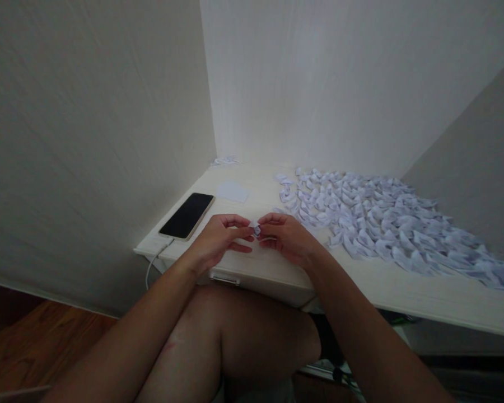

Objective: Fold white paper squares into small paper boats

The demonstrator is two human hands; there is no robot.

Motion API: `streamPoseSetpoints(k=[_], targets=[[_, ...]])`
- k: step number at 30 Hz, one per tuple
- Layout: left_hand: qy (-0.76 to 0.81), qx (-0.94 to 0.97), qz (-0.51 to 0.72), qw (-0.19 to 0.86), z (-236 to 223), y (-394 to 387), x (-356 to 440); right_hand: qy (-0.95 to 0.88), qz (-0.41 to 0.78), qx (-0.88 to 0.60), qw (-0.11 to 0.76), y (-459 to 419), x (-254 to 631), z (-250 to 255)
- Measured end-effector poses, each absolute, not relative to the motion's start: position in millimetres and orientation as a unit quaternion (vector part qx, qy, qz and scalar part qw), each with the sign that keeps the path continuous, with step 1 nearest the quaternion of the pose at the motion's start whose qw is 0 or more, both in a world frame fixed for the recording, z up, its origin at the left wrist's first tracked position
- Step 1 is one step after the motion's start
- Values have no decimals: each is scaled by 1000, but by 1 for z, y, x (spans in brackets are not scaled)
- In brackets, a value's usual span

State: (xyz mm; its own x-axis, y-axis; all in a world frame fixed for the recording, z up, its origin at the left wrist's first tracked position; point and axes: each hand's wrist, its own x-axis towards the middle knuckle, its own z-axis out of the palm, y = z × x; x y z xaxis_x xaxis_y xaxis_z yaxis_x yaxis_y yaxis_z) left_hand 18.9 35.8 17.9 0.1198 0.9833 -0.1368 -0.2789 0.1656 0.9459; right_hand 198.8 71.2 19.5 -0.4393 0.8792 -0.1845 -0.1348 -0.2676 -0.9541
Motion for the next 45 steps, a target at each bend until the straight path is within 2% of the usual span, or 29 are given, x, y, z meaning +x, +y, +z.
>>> streamPoseSetpoints(k=[4, 12, 16, 19, 24, 28, 33, 40, 45], targets=[[479, 445, 527, 543, 17, 35, 24, -590, 531, -443, 418, 64, 190, 20], [511, 435, 577, 465, 18, 31, 36, -748, 123, -456, 465, 42, 180, 18], [505, 393, 606, 473, 18, 30, 42, -788, -10, -425, 446, 38, 180, 16], [502, 379, 633, 451, 17, 28, 46, -801, -60, -401, 440, 36, 179, 12], [489, 331, 710, 385, 14, 29, 56, -796, -53, -382, 467, 38, 173, 10], [466, 317, 706, 429, 11, 30, 59, -773, -31, -390, 500, 42, 173, 12], [445, 286, 707, 470, 12, 27, 61, -799, -14, -362, 480, 42, 178, 10], [376, 423, 609, 556, 14, 24, 44, -771, 152, -360, 503, 40, 200, 18], [354, 499, 570, 549, 15, 25, 35, -744, 272, -368, 487, 33, 217, 29]])
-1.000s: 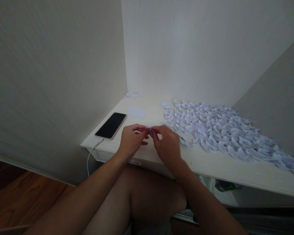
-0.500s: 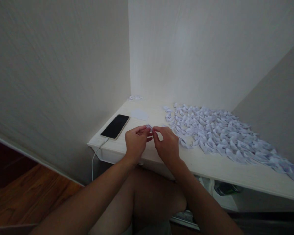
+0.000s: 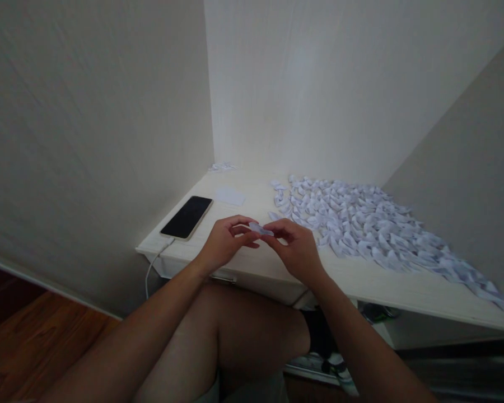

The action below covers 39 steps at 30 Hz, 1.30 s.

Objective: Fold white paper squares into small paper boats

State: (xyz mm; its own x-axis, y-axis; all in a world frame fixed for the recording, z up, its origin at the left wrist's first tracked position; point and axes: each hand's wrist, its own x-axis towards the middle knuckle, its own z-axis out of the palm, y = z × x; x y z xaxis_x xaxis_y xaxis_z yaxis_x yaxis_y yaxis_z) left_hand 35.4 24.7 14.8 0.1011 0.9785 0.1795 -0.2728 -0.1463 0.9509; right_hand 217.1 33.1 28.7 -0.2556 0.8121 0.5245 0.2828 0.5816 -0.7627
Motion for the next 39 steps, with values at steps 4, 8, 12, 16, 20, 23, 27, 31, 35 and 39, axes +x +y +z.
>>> streamPoseSetpoints(k=[4, 8, 12, 16, 20, 23, 27, 31, 35, 39], targets=[[345, 516, 592, 514, 18, 22, 40, -713, 337, -358, 500, 29, 221, 33], [347, 521, 610, 486, 24, 18, 43, -743, 270, -347, 505, 23, 219, 37], [354, 505, 638, 461, 30, 14, 44, -785, 146, -319, 511, 15, 211, 42], [363, 467, 664, 457, 29, 14, 45, -765, 159, -337, 525, 12, 205, 42], [357, 433, 666, 492, 25, 15, 46, -704, 259, -378, 543, 18, 205, 38], [343, 420, 656, 524, 23, 15, 45, -663, 321, -385, 556, 23, 206, 37], [339, 408, 653, 540, 24, 15, 43, -642, 384, -372, 550, 25, 207, 37], [351, 432, 625, 547, 24, 18, 43, -668, 368, -391, 515, 25, 212, 32], [388, 461, 621, 502, 19, 25, 42, -697, 221, -480, 485, 46, 233, 27], [452, 513, 577, 447, 15, 25, 35, -698, 22, -598, 394, 73, 249, 30]])
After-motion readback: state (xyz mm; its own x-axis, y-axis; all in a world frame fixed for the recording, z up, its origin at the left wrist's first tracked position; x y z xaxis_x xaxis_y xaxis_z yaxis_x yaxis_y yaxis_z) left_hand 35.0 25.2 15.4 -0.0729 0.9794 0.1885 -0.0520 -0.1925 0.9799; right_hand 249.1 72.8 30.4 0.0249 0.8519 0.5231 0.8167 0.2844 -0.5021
